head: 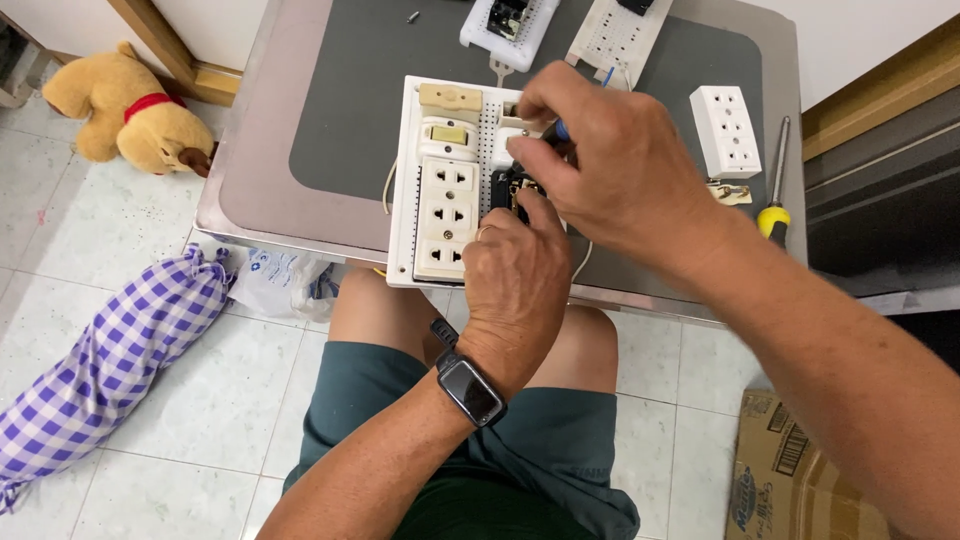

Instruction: A person is wiring and assembling an electrical switchboard, connecting wires to various sockets and switches using a screwdriver.

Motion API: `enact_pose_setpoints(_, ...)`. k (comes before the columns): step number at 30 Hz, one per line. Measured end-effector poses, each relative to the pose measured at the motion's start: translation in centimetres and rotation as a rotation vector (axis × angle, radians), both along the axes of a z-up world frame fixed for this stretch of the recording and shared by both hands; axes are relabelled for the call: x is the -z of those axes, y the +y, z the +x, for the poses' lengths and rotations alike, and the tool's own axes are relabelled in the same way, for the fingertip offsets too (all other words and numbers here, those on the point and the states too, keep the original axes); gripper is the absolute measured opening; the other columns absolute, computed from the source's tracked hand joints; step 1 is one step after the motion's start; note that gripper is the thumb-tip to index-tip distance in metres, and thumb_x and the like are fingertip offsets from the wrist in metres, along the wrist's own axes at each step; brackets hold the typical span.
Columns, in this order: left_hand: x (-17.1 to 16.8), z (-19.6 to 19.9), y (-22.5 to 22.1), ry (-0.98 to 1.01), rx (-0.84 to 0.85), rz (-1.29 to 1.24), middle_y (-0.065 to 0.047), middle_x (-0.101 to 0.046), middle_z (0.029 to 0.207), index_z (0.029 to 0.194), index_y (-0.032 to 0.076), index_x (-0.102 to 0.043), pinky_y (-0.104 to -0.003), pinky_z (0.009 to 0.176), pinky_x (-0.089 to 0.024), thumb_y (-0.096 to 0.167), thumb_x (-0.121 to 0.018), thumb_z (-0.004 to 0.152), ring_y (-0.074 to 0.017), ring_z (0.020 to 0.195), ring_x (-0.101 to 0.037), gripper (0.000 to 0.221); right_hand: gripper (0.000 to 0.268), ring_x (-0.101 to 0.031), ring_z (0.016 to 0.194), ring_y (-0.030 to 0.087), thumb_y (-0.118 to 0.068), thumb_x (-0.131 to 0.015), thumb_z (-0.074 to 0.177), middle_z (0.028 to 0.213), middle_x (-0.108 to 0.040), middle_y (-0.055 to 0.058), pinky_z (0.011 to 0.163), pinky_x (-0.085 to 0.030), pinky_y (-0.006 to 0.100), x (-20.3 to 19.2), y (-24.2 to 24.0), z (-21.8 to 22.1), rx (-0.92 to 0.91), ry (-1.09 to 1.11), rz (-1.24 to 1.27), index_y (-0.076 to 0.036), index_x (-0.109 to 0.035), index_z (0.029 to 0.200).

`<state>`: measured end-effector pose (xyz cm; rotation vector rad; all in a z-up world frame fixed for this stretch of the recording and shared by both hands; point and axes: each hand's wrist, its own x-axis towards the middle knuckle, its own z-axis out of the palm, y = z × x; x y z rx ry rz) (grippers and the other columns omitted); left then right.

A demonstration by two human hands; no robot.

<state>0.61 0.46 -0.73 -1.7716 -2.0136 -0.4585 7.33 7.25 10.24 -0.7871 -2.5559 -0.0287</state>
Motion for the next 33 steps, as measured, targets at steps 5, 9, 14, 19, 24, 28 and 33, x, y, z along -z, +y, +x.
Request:
enact_pose_setpoints(5,-0.2,0.1,0.0,0.009,0.000,-0.028,-0.011,-0.055,0.065,0.110,-0.003,-0.061,-0.022,0.037,-0.031,0.015,-0.058,0.085,-0.0077,0.045,-0.042,0.031,0.013,-0.052,0.043,0.018,0.003,-0.070,0.087,0.066,-0.064,0.009,0.041,-0.038,0.032,-1.1,-0.1,0.6,-0.002,-0.027,-0.186,0.003,-0.058,0.091)
enact_pose_setpoints(9,-0.4,-0.1,-0.3,0.010,0.014,-0.043,-0.012,-0.055,0.066,0.112,-0.005,-0.062,-0.021,0.039,-0.031,0.013,-0.058,0.084,-0.0081,0.046,-0.041,0.034,0.017,-0.061,0.043,0.013,-0.001,-0.072,0.095,0.061,-0.065,0.009,0.033,-0.039,0.022,-1.1,1.1,0.6,0.082,0.013,-0.324,0.002,-0.059,0.085)
enact_pose_setpoints(14,-1.0,-0.3,-0.4,0.044,-0.029,-0.040,-0.004,-0.048,0.059,0.089,0.001,-0.061,-0.020,0.039,-0.028,0.009,-0.057,0.086,-0.0046,0.045,-0.035,0.010,0.015,-0.068,0.055,0.024,-0.008,-0.063,0.089,0.079,-0.071,0.016,0.042,-0.052,0.031,-3.2,1.2,-0.4,0.151,-0.320,-0.414,-0.002,-0.058,0.101)
enact_pose_setpoints(19,-1.5,-0.5,-2.0,0.033,0.014,-0.088,-0.006,-0.049,0.066,0.111,-0.006,-0.063,-0.024,0.044,-0.028,0.012,-0.057,0.087,-0.0088,0.052,-0.036,0.031,0.029,-0.042,0.032,0.020,-0.021,-0.075,0.100,0.052,-0.056,0.010,0.036,-0.033,0.031,-1.9,1.8,0.1,0.114,-0.355,-0.008,0.002,-0.064,0.086)
enact_pose_setpoints(24,-3.8,-1.3,-5.3,0.044,0.022,-0.107,0.000,-0.042,0.069,0.089,0.004,-0.058,-0.021,0.047,-0.029,0.011,-0.048,0.097,-0.0057,0.052,-0.032,0.014,0.029,-0.050,0.031,0.021,-0.027,-0.070,0.103,0.052,-0.058,0.008,0.033,-0.037,0.031,-2.8,1.3,0.3,0.197,-0.473,-0.006,0.000,-0.061,0.103)
enact_pose_setpoints(28,-4.0,-2.3,-7.3,-0.123,0.249,-0.039,-0.021,-0.052,0.099,0.107,-0.007,-0.061,-0.037,0.067,-0.038,0.013,-0.052,0.088,-0.0284,0.080,-0.046,0.028,0.023,-0.050,0.032,0.020,-0.009,-0.071,0.090,0.057,-0.062,0.009,0.032,-0.036,0.032,-2.9,0.7,0.7,0.117,-0.433,-0.105,0.002,-0.057,0.104)
enact_pose_setpoints(33,-1.3,-3.0,-6.7,-0.110,0.466,-0.114,-0.034,-0.051,0.126,0.123,-0.008,-0.058,-0.052,0.110,-0.033,0.016,-0.049,0.087,-0.0457,0.115,-0.055,0.044,0.025,-0.043,0.027,0.018,-0.021,-0.071,0.099,0.048,-0.057,0.007,0.032,-0.033,0.030,-2.5,0.4,0.5,0.201,-0.419,-0.106,0.000,-0.063,0.089)
